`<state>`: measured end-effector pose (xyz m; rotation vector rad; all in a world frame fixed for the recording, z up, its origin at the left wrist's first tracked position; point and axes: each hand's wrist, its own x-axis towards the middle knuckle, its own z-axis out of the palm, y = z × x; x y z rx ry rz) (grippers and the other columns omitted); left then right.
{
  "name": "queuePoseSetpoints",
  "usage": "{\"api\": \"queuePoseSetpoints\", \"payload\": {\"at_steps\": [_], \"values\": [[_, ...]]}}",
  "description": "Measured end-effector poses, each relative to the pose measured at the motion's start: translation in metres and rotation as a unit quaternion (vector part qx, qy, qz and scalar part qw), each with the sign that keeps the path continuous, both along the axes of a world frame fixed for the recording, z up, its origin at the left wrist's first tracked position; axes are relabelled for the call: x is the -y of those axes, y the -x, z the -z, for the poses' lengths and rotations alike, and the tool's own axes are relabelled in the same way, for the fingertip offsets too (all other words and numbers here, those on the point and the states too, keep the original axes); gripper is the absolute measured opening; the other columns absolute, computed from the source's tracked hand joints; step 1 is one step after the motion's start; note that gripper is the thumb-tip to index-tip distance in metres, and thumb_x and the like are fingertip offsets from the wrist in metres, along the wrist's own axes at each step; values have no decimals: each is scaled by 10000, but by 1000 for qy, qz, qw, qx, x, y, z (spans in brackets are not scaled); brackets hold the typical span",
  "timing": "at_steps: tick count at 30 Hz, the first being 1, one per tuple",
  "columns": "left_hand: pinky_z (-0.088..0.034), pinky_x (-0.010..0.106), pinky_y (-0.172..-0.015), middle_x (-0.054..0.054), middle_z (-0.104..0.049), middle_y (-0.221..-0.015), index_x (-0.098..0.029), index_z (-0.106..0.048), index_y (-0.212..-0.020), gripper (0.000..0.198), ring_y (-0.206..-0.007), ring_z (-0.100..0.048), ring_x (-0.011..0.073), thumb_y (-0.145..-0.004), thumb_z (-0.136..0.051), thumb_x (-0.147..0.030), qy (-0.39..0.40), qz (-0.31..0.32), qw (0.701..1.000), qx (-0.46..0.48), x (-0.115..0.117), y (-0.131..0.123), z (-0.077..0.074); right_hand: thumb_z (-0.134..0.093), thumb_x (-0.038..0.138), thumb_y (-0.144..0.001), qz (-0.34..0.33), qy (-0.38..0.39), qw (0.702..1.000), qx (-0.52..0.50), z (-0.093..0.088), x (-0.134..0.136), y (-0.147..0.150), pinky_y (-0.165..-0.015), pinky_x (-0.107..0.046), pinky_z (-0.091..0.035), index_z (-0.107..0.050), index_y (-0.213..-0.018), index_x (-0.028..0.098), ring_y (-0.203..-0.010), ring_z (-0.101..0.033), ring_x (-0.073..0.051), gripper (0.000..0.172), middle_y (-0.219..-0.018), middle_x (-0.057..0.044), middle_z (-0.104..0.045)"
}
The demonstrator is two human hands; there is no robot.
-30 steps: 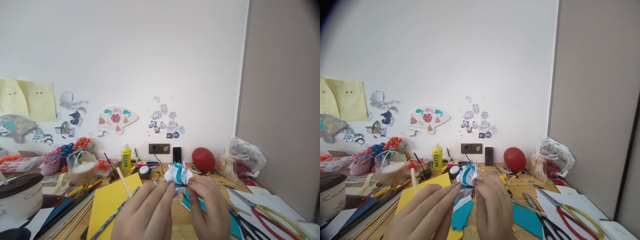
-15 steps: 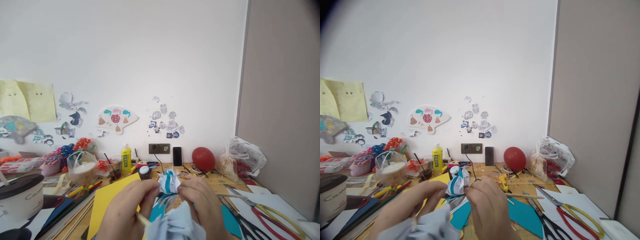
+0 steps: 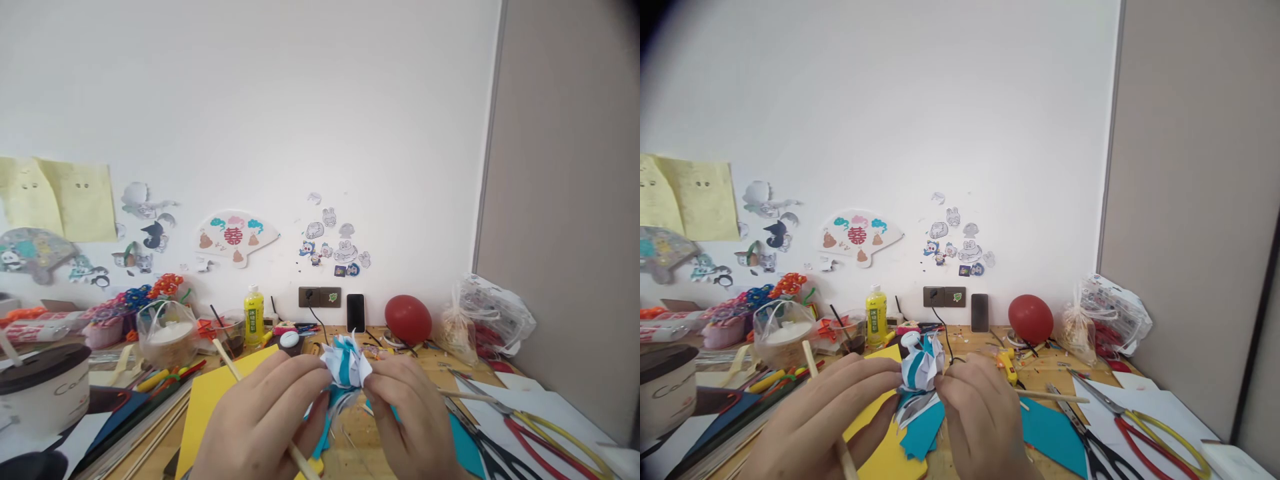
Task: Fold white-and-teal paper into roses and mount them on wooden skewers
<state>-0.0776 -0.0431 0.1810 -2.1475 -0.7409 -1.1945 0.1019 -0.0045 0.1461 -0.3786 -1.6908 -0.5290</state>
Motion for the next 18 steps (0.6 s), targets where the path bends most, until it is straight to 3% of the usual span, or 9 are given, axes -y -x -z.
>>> {"api": "queuePoseSetpoints", "payload": {"at_steps": [5,11,18], "values": [[-513,232,-628,39,-702,-784,-159,-571,-950,156,-691,-634,138,-838,-517,-63,-9,28,999,-13,0,1,2,-444,79,-863,-5,6,1000,0,1,2,0,-610,-278,-497,-547,-854,188,-656,-585,-145,151,-731,-37,-646],[-468,246,-559,41,-687,-728,-121,-589,-906,124,-623,-576,135,-823,-544,-42,-42,14,999,-17,0,2,7,-432,87,-878,-14,-11,1000,-1,-1,3,3,-618,-264,-493,-551,-847,170,-655,-579,-145,149,-721,-51,-641],[-487,261,-689,69,-725,-818,-102,-603,-945,113,-761,-604,152,-876,-513,-97,-77,7,995,-55,3,5,4,-433,58,-851,-22,12,1000,11,2,2,2,-593,-266,-489,-536,-826,174,-645,-564,-143,157,-718,-51,-639]]}}
